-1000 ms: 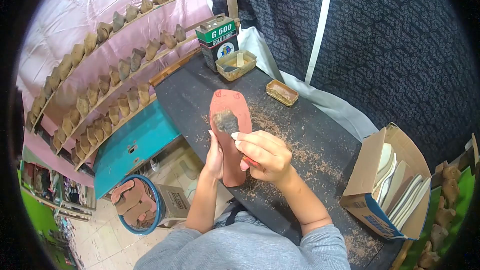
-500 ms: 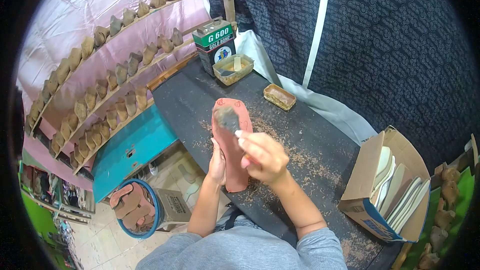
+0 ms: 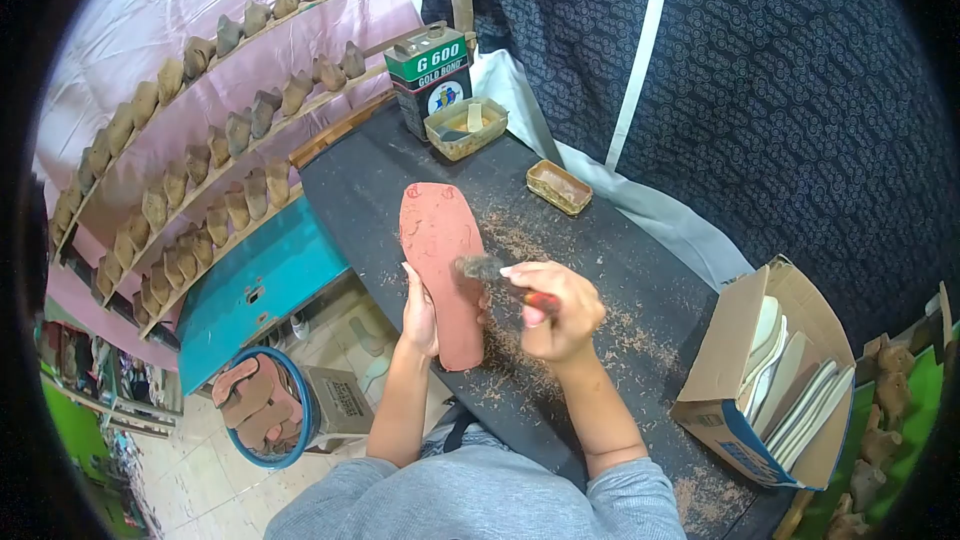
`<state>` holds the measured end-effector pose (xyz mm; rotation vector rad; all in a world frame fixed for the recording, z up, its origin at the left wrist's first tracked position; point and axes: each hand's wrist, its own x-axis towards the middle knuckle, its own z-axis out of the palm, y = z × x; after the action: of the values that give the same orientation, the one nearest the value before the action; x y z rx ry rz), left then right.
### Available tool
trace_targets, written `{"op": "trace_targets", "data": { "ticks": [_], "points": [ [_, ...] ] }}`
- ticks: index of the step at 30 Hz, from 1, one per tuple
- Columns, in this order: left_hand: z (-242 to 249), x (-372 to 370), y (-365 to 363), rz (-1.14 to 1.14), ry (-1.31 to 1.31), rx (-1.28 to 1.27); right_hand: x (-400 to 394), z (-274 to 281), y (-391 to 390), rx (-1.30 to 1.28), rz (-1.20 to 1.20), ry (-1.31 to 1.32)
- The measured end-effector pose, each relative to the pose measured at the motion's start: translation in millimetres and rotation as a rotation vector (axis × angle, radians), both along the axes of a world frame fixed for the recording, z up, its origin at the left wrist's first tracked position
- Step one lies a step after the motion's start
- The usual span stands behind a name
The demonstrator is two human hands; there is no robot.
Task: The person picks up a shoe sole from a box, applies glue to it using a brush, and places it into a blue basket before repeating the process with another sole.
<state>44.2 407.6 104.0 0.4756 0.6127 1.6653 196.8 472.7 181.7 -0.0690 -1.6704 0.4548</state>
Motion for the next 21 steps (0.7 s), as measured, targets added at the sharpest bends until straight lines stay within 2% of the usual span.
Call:
{"op": "trace_targets", "data": {
  "ticks": [1, 3, 6, 9, 11, 15, 19, 21],
  "points": [
    [3, -1, 0, 0.001, 0.001, -0.001, 2, -2, -1, -0.110, 0.042, 0.002],
    [6, -1, -2, -0.021, -0.005, 0.026, -1, 0, 2, -0.098, 0.039, 0.020],
    [6, 2, -3, -0.062, 0.033, 0.016, -9, 14, 5, 0.118, -0.043, -0.017],
    [6, 6, -4, 0.016, 0.111, 0.026, -19, 18, 9, 0.223, -0.045, -0.075],
    [5, 4, -4, -0.010, 0.093, 0.041, -20, 14, 6, 0.194, -0.048, -0.129],
    [2, 2, -5, -0.051, 0.056, 0.062, -19, 1, 5, 0.167, 0.007, -0.030],
    [10, 12, -7, -0.011, 0.087, 0.035, -15, -2, 3, 0.203, -0.046, 0.023],
    [8, 11, -5, -0.045, -0.023, 0.053, -15, -1, 3, 0.206, -0.041, 0.045]
  ]
}}
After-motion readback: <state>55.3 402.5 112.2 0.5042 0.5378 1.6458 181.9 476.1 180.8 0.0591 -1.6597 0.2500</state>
